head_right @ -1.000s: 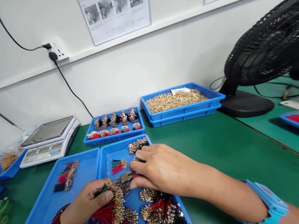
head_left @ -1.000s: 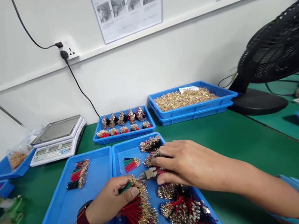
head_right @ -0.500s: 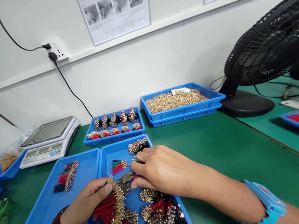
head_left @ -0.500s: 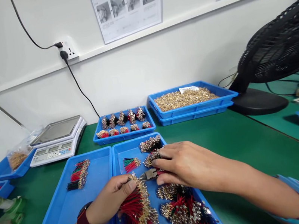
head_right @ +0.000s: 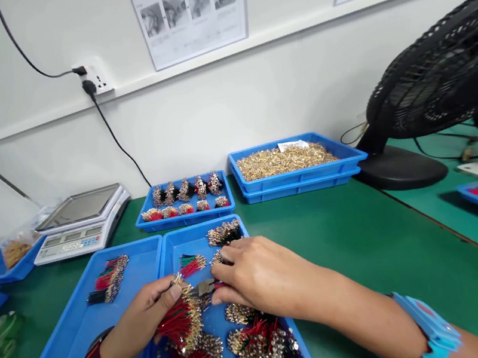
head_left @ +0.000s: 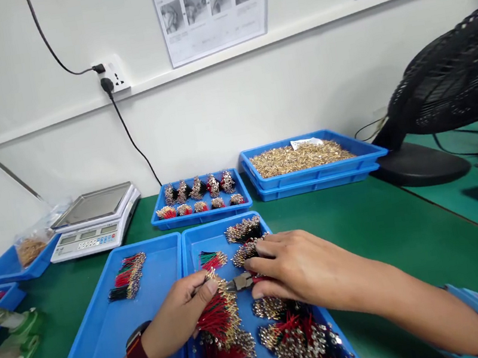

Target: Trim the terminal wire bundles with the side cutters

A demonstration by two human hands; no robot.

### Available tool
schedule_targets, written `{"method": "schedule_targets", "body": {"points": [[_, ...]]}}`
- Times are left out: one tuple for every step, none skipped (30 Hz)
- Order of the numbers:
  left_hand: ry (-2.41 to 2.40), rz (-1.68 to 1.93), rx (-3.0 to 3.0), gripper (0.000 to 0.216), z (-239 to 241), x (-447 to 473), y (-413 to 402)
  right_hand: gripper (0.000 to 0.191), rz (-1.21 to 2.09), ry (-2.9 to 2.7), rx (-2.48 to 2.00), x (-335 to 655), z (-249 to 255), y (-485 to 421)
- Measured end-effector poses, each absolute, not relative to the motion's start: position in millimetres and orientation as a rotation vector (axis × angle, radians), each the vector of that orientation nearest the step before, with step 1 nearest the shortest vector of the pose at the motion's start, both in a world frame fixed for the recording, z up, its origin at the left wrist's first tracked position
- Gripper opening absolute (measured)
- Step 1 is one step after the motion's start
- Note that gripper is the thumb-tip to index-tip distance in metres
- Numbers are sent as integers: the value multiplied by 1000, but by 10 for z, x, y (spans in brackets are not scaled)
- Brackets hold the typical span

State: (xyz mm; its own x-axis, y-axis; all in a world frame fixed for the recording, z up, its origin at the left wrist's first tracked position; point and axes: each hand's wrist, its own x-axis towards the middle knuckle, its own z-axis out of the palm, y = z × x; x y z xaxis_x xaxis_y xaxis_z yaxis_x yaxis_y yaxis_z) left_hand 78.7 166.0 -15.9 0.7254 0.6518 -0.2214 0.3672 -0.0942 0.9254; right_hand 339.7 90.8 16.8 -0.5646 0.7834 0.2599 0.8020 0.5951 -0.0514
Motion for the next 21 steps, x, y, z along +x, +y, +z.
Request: {"method": "schedule_targets", "body": {"points": [[802, 304, 1724, 48, -155, 788, 1659, 38, -77, -2580, -1294, 3397, 173, 903], [790, 311, 1742, 48, -149, 787, 1659, 38, -48, -2589, -1284, 3397, 179, 897], [780, 315, 1760, 47, -144, 786, 1659, 38, -19, -2594, -1273, 3398, 190, 891], [773, 314, 1775, 47, -139, 784, 1661, 39, 11, -2593, -1261, 3400, 205, 883], [767, 306, 1781, 47, -136, 781, 1662, 39, 40, -2589, -1247, 3402, 223, 876], [758, 292, 1776, 47, -135, 777, 1664, 39, 66, -2582, -1237, 3404, 244, 870], [745, 280, 1763, 47, -136, 772, 1667, 40, 84, -2576, -1230, 3406, 264, 865], [729, 274, 1743, 47, -139, 766, 1669, 40, 91, -2574, -1233, 3408, 281, 861], [714, 270, 1722, 47, -143, 760, 1671, 41, 83, -2573, -1247, 3411, 293, 860], [704, 263, 1698, 47, -146, 754, 1672, 41, 62, -2572, -1263, 3415, 297, 862], [699, 247, 1671, 46, -149, 748, 1673, 41, 32, -2571, -1275, 3418, 293, 865], [698, 228, 1646, 46, -151, 743, 1672, 41, 1, -2568, -1283, 3422, 282, 870], [700, 212, 1624, 45, -150, 738, 1672, 41, -30, -2565, -1284, 3425, 266, 876], [699, 202, 1607, 45, -147, 735, 1670, 41, -56, -2562, -1279, 3427, 246, 881], [694, 197, 1596, 44, -143, 732, 1669, 41, -77, -2560, -1270, 3428, 226, 887], [685, 199, 1590, 44, -139, 730, 1668, 41, -92, -2558, -1264, 3426, 209, 891], [673, 203, 1587, 43, -134, 728, 1668, 41, -97, -2559, -1261, 3423, 195, 894], [663, 207, 1583, 43, -130, 727, 1667, 41, -93, -2564, -1258, 3419, 187, 896], [655, 204, 1572, 43, -127, 726, 1667, 41, -83, -2571, -1255, 3413, 184, 897], [650, 198, 1558, 42, -125, 726, 1667, 42, -67, -2580, -1256, 3408, 184, 897], [650, 194, 1544, 42, -123, 726, 1667, 42, -50, -2588, -1255, 3402, 186, 898]]}}
